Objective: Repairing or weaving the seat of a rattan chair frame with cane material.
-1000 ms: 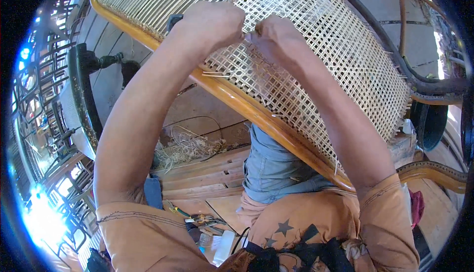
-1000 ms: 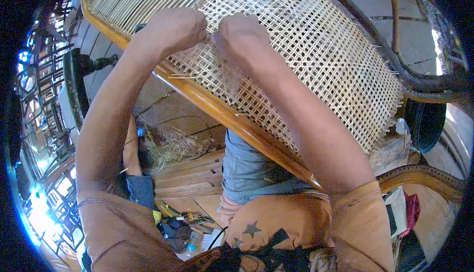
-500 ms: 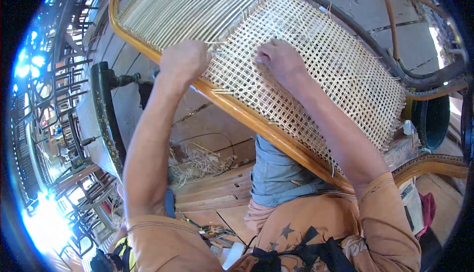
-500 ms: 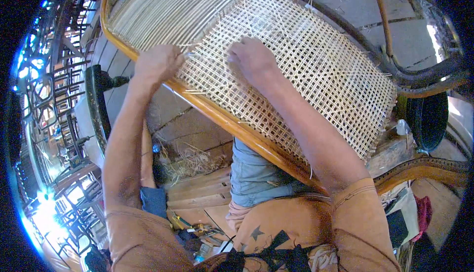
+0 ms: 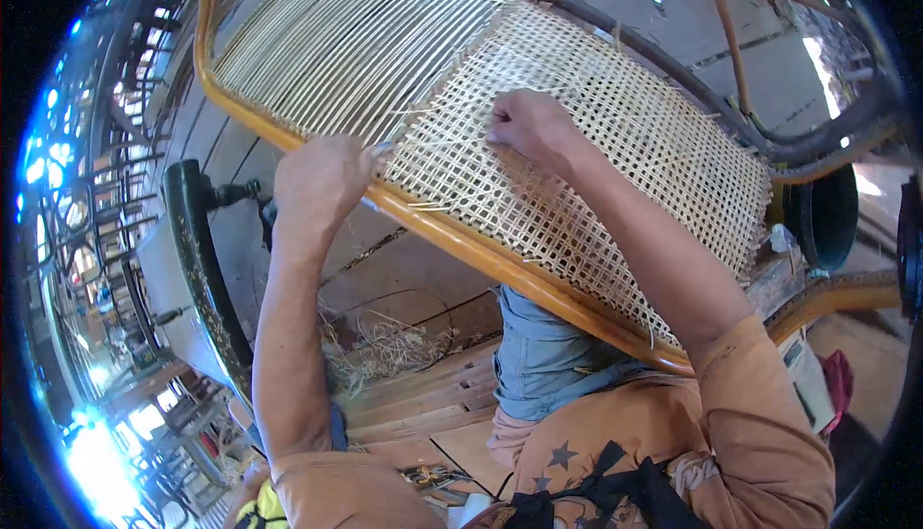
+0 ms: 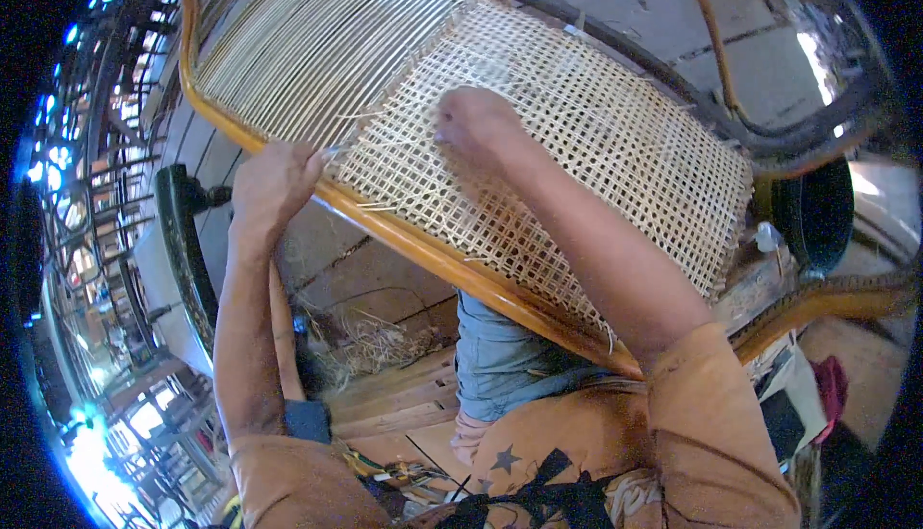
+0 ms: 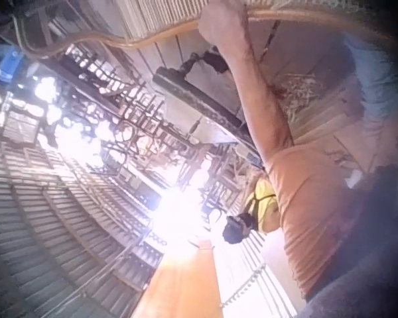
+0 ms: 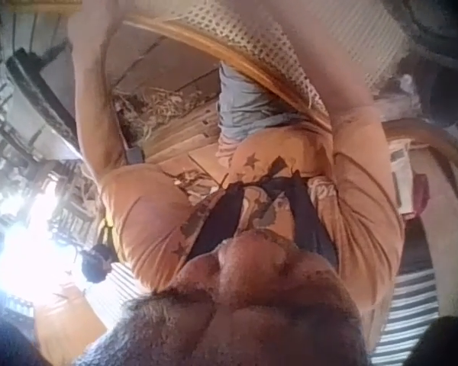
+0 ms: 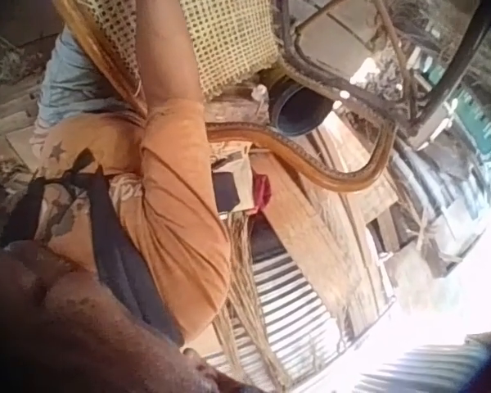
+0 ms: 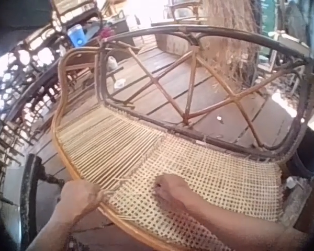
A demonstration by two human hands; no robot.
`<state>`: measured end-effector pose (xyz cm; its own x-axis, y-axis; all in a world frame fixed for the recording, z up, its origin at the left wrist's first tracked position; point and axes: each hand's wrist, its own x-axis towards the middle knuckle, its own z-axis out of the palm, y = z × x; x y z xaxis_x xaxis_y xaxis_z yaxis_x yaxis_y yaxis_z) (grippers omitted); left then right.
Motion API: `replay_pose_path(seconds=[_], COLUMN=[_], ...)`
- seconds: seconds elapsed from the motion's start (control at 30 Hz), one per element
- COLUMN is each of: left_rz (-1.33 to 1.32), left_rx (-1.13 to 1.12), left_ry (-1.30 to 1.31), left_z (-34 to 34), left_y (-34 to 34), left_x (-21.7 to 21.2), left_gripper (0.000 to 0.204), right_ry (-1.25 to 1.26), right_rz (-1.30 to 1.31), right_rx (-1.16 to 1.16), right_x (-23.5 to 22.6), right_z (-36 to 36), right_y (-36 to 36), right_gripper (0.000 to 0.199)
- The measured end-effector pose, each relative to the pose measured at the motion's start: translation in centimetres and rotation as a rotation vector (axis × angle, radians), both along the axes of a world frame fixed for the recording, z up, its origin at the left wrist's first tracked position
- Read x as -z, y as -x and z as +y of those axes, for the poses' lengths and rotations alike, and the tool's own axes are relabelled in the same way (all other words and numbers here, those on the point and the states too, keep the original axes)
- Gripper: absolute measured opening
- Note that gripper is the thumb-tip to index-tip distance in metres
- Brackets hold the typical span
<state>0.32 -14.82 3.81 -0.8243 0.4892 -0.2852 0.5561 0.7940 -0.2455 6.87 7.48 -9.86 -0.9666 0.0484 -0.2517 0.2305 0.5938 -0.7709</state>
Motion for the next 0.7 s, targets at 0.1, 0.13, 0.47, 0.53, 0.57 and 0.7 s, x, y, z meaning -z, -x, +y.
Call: replay_pose_path(seconds=[0.1, 0.13, 0.47, 0.53, 0.57, 0.7], left_rz=[0.089, 0.168, -0.609, -0.69, -0.711, -0.779], left_rx=[-0.113, -0.179, -1.055, -1.096, -1.135, -1.17], left_ry=[-0.017, -0.079, -1.341, -1.487, -1.549, -1.589], left_z=[-2.3, -3.5, -4.7, -3.4, -2.8, -1.6], left_y=[-0.1, -0.2, -9.7, -10.4, -10.6, -11.3], left_x=[-1.5, -2.3, 7.4, 8.4, 8.5, 7.8], left_gripper=[0.038, 0.041, 0.044, 0.041, 0.039, 0.037], right_ry=[0.103, 0.27, 0.165, -0.011, 0.022, -0.043], right_rz=[0.01, 0.047, -0.08, 0.022, 0.125, 0.516], right_rx=[-0.003, 0.044, 0.138, 0.01, 0.105, 0.709], right_x=[-0.1, -0.1, -3.9, -5.4, -6.3, -10.4], right_z=[0.9, 1.4, 4.9, 5.8, 6.6, 10.7], right_y=[0.6, 0.4, -15.3, -20.1, -22.6, -32.4], right_gripper=[0.021, 0.02, 0.022, 0.021, 0.017, 0.008])
